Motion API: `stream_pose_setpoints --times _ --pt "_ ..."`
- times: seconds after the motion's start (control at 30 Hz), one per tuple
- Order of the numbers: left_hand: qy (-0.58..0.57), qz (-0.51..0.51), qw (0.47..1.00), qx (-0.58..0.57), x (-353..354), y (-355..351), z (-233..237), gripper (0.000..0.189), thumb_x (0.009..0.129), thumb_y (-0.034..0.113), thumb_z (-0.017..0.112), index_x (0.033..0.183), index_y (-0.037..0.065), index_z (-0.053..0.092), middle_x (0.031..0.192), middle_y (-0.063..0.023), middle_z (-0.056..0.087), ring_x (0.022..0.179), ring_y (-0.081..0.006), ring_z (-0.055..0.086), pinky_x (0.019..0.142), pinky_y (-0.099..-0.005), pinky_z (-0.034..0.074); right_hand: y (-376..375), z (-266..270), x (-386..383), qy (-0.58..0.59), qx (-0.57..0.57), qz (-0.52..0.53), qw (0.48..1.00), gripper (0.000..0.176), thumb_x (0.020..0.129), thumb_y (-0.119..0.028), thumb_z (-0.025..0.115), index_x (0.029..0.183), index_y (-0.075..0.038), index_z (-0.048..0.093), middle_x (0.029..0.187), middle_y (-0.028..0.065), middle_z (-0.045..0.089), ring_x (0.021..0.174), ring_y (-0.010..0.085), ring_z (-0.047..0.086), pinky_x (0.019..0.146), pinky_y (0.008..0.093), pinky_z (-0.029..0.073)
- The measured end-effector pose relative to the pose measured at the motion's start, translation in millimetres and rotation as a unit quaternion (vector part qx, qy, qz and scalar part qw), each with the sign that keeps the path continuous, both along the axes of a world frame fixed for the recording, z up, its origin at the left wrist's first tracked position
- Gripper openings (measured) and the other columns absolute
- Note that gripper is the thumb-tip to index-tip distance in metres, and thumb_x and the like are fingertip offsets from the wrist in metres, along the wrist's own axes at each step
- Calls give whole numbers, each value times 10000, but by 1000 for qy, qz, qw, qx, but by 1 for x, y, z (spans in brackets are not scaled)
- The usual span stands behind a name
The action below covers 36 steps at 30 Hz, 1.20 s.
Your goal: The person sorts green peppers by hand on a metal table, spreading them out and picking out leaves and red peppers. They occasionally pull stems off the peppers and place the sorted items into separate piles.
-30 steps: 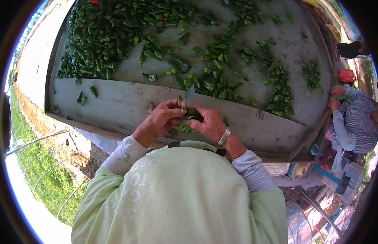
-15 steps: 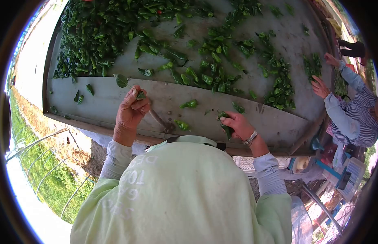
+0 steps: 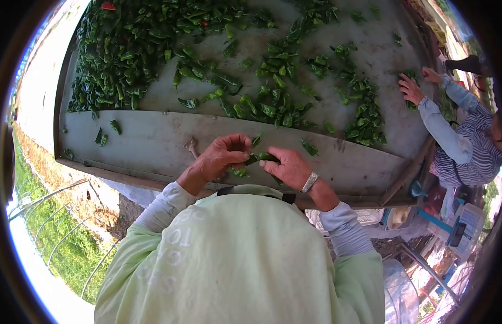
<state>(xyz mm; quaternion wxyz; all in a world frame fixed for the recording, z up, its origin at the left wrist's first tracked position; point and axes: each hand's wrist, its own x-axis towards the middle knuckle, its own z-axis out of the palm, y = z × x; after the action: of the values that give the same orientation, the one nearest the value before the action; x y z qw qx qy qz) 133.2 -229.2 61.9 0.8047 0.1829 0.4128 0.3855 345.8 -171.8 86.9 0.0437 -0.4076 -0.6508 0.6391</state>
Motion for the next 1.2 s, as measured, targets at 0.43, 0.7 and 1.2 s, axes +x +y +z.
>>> stream_pose_setpoints --times 0.43,0.7,1.2 --pt "-57 117 983 -127 7 -23 -14 94 793 71 655 861 25 609 702 -11 560 574 -102 493 527 -237 406 -15 -12 12 -64 10 45 997 261 808 -210 607 956 0 562 660 45 536 634 95 467 590 283 417" --pt "56 156 984 -60 2 -1 -15 46 802 57 631 837 41 607 650 24 532 546 -73 471 487 -202 382 25 -9 71 77 -261 -220 937 340 866 -303 564 1122 -79 560 756 41 617 481 15 416 400 180 325" --pt "604 -192 661 401 60 59 -69 251 660 -8 555 884 76 633 856 -158 595 741 -350 598 635 -420 493 4 -94 90 -65 -9 -20 998 388 808 -170 613 1168 -41 549 795 58 642 453 42 454 359 198 327"
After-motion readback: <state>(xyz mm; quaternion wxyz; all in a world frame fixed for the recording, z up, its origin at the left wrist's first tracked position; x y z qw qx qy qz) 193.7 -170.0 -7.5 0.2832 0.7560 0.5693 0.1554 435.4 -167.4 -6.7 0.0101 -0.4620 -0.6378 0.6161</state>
